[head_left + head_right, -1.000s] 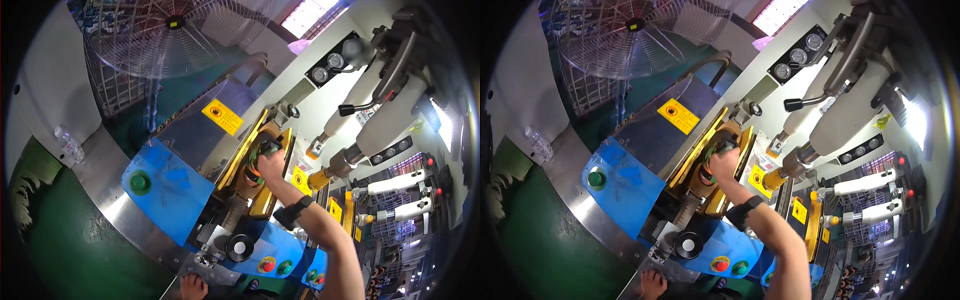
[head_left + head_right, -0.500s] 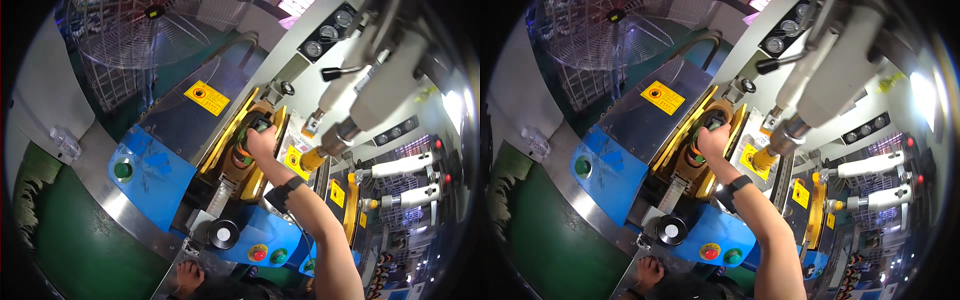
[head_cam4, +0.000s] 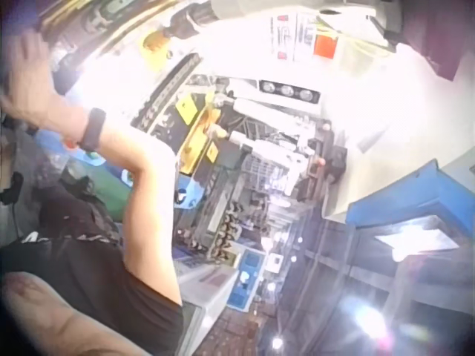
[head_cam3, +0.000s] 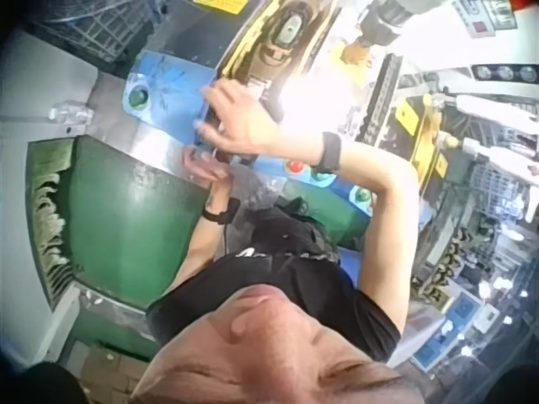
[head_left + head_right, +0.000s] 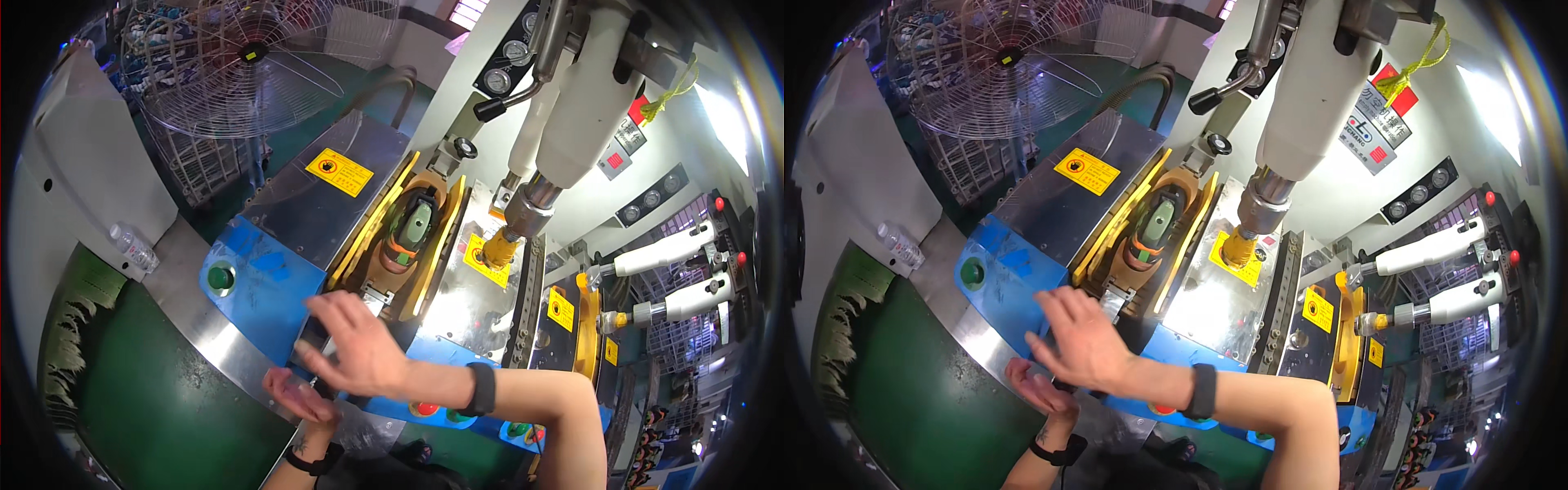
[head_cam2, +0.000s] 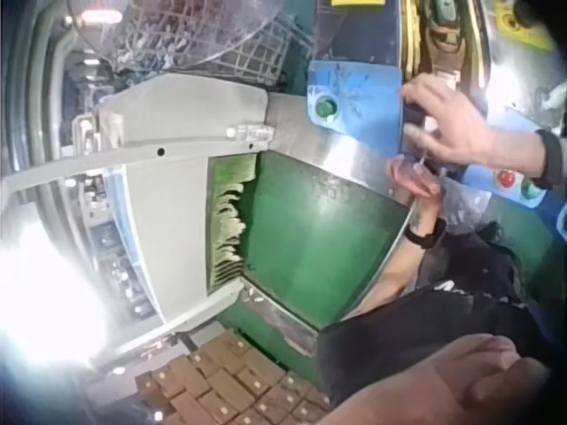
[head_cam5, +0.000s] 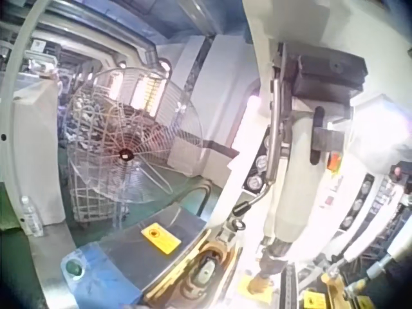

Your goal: Operating an industrial shoe lasting or pressing machine to assemble footwear.

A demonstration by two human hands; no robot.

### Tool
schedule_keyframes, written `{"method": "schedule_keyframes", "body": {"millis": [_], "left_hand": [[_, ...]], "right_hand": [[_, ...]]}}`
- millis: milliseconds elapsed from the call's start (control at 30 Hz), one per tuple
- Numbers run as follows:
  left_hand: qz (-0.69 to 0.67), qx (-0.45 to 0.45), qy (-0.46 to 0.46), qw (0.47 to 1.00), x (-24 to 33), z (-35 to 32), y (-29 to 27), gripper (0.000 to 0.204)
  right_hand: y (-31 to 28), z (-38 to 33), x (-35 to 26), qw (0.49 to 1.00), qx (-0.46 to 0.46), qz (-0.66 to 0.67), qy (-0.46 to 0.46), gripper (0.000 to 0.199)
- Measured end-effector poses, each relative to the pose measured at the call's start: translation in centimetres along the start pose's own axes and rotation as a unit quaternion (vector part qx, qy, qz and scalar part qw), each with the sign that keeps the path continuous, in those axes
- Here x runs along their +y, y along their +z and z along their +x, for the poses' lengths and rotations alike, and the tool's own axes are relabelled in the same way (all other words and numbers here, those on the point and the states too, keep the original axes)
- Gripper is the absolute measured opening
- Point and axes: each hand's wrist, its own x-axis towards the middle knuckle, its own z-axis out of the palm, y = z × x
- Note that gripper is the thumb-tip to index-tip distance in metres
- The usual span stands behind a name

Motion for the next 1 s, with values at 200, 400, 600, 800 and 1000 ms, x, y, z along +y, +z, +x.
{"method": "schedule_keyframes", "body": {"millis": [200, 400, 600, 800, 1000], "left_hand": [[0.001, 0.007, 0.032, 0.999, 0.2, -0.2, 0.9, 0.041], [-0.031, 0.001, 0.034, 0.999, -0.4, 0.5, 0.6, 0.039], [-0.002, -0.061, 0.044, 0.997, -1.1, -0.7, 0.2, 0.035], [0.105, -0.082, -0.031, 0.991, -9.5, -3.0, -15.6, 0.042], [0.330, -0.287, -0.061, 0.897, -12.2, -12.3, -24.2, 0.040]], "right_hand": [[3.2, -0.1, 1.9, 0.992, -0.111, -0.059, 0.018, 0.048], [4.5, -0.4, 1.6, 0.992, -0.109, -0.058, 0.006, 0.043], [3.9, -3.7, 2.8, 0.994, 0.067, -0.079, -0.028, 0.054], [-3.0, -15.1, -1.6, 0.978, 0.100, -0.162, 0.089, 0.068], [-5.1, -27.8, 1.6, 0.951, -0.041, -0.195, 0.236, 0.076]]}}
